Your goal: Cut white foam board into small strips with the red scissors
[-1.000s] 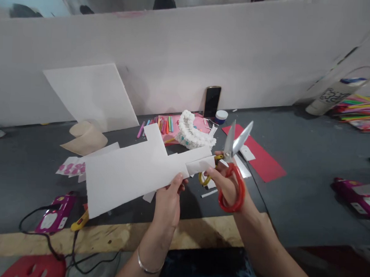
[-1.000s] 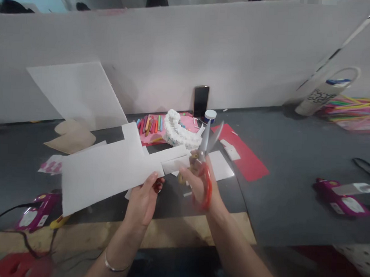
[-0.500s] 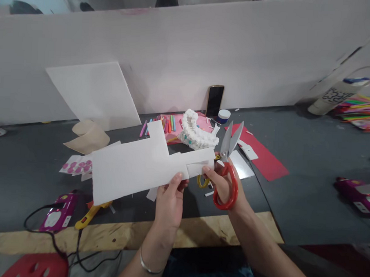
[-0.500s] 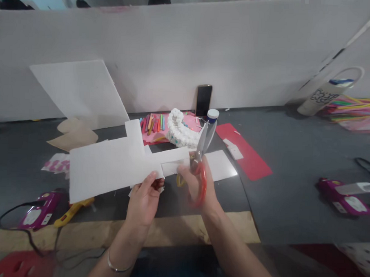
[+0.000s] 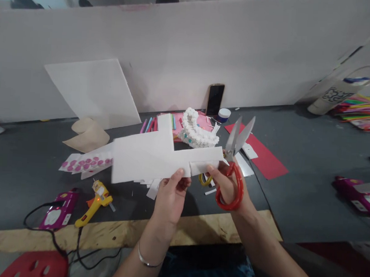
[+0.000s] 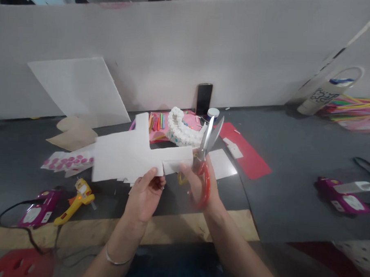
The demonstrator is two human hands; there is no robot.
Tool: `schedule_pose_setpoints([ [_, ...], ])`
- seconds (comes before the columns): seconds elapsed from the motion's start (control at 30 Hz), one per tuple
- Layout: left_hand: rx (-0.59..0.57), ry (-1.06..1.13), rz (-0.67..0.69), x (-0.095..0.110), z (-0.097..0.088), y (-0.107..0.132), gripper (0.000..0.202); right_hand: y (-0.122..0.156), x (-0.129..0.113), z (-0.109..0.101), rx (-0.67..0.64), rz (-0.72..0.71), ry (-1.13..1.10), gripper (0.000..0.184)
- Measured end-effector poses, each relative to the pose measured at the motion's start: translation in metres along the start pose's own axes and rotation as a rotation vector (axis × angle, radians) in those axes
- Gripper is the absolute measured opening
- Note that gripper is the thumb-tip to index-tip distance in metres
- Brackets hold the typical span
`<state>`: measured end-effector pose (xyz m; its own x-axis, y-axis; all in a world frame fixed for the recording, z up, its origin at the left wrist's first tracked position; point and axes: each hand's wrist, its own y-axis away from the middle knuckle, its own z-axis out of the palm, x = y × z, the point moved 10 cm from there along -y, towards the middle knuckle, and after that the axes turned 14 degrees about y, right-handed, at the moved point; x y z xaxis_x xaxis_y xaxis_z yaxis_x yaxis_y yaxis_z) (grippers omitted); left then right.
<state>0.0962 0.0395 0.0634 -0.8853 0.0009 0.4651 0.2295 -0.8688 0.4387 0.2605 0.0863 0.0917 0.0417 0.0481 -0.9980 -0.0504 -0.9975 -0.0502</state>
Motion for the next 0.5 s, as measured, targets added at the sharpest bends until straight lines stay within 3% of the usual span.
schedule_pose_setpoints([
  [0.07,-0.004,0.056,-0.099,-0.009,0.002,0.003,0.026,-0.006,0.008,0.001,-0.05,0.028,-0.069,0.046],
  [0.23,-0.013,0.168,-0.254,-0.027,0.01,0.014,0.025,-0.008,0.015,0.022,-0.267,0.095,-0.176,0.028],
  [0.33,-0.039,0.217,-0.317,-0.03,0.018,0.022,0.024,-0.006,0.021,0.034,-0.353,0.18,-0.248,0.034],
  [0.4,-0.078,0.21,-0.296,-0.022,0.025,0.026,0.025,-0.008,0.025,0.034,-0.335,0.208,-0.28,0.042],
  [0.5,-0.127,0.08,-0.131,0.005,0.032,0.026,0.03,-0.014,0.033,0.026,-0.286,0.217,-0.266,0.046],
])
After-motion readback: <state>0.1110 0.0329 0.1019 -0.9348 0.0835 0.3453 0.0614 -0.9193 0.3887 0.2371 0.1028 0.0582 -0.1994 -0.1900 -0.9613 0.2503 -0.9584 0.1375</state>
